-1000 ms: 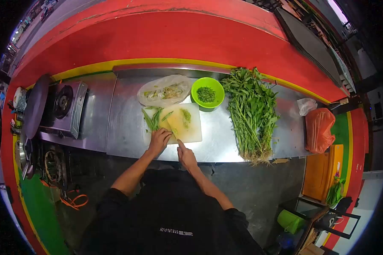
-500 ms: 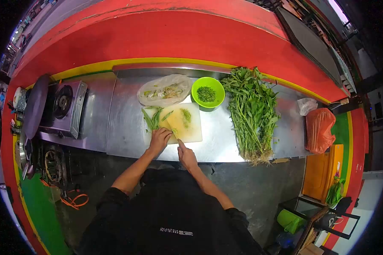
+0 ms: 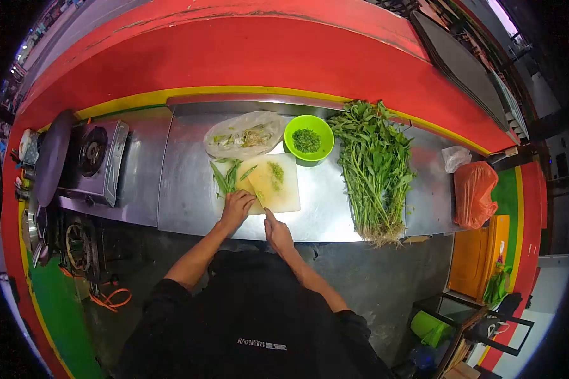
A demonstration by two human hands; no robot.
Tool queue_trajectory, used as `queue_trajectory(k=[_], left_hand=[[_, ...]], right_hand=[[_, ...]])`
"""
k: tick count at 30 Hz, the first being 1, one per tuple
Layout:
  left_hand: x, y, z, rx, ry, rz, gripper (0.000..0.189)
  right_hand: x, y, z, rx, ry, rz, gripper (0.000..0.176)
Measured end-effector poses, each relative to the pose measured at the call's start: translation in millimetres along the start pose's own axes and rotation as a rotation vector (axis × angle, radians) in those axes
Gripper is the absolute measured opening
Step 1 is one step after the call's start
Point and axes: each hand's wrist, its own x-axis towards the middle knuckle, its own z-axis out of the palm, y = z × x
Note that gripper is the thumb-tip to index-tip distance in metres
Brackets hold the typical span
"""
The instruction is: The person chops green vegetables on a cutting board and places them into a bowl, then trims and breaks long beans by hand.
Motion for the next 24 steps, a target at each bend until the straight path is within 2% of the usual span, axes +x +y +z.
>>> queue_trajectory(k=[3,9,18,24], left_hand=[[0,4,-5,-0.025,0.011,-0.01,0.017],[-1,3,-6,0.043,0.037,0.015,0.016],[1,4,-5,0.031,0.031,0.025,0.015],[0,6,-8,0.019,0.032,0.005,0.016]], right_hand=[[5,-4,0,-0.054,-0.03,0.031,0.045],[-3,-1,-2,0.078,-0.015,-0.003,0.044],[2,-2,0,-0.006,-0.007,-0.019,0.044],[-4,-1,-1,0.099,-0.026,0.025,0.045]])
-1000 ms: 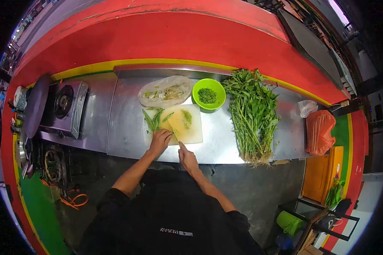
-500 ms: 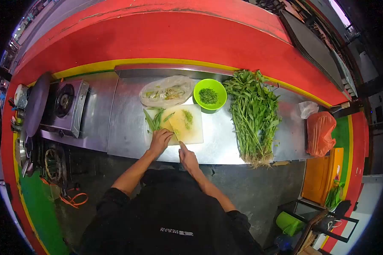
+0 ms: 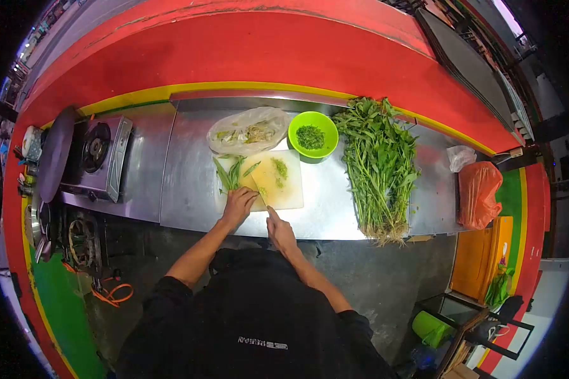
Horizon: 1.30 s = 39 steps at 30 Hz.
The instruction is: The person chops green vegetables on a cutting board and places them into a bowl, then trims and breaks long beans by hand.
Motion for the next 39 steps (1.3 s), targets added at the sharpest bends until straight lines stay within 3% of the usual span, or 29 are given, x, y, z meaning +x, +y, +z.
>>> queue_trajectory(k=[28,39], left_hand=[[1,2,-1,0.028,0.017,0.037,0.016],[0,-4,6,-0.01,-0.014,-0.014,0.013]], right_hand=[[7,4,4,-0.067,0.029,-0.041,0.045],[1,1,0,-0.05,-0.041,0.047,0.046]])
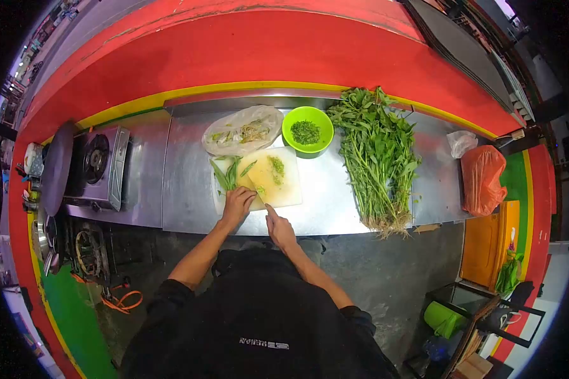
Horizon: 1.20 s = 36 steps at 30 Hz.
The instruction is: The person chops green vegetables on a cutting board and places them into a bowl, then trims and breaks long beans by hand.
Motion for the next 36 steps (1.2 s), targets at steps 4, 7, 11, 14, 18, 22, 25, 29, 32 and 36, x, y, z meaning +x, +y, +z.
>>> queue_trajectory(k=[4,7,11,14,18,22,25,29,32,36], left_hand=[[-1,3,-2,0.006,0.004,0.001,0.014],[0,3,-6,0.016,0.008,0.004,0.015],[2,8,-6,0.038,0.046,0.028,0.013],[5,7,-4,0.002,0.035,-0.009,0.012],[4,3,-1,0.029,0.016,-0.021,0.01],[3,-2,0,0.03,0.005,0.007,0.011],[3,2,-3,0.051,0.006,0.026,0.01],[4,0,-1,0.045,0.029,0.016,0.01],[8,5,-4,0.016,0.028,-0.018,0.011],[10,6,-6,0.018,0.007,-0.031,0.011]], right_hand=[[6,-1,2,-0.043,0.019,-0.021,0.046],[7,5,6,-0.02,0.052,-0.072,0.045],[2,-1,1,0.026,0.041,-0.047,0.045],[-1,2,0,0.017,0.033,-0.047,0.045],[0,0,0,0.006,0.036,-0.049,0.045],[6,2,3,-0.035,0.048,-0.055,0.044],[11,-1,4,-0.068,0.061,-0.078,0.043],[9,-8,-2,-0.005,0.023,-0.012,0.045],[2,-5,-5,0.03,0.006,-0.013,0.045],[-1,5,-1,-0.015,0.033,-0.043,0.045]])
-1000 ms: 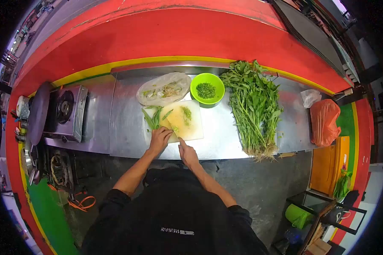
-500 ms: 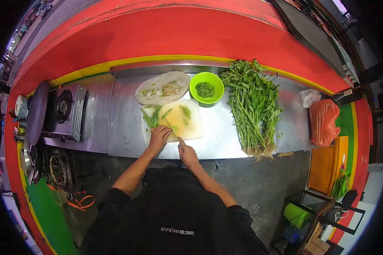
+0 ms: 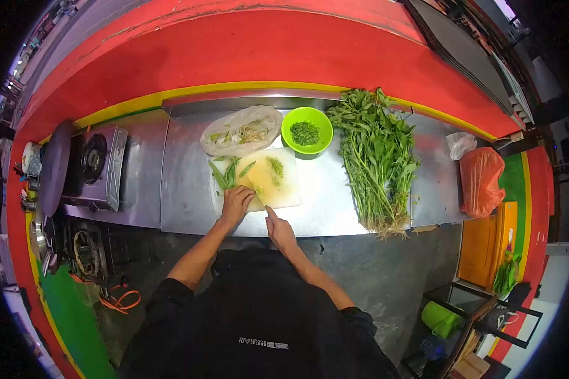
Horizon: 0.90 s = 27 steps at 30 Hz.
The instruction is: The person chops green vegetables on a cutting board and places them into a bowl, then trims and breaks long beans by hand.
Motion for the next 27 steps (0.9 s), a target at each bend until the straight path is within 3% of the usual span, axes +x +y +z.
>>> queue_trajectory(k=[5,16,27], left_hand=[[-2,0,-4,0.035,-0.005,0.072,0.013],[-2,-4,-1,-0.002,-0.002,0.037,0.014],[-2,-3,-2,-0.008,0.034,0.057,0.01]], right_hand=[[10,-2,3,-0.019,0.058,-0.066,0.044],[1,-5,-3,0.04,-0.046,0.031,0.046],[8,-5,2,0.031,0.02,-0.01,0.043]])
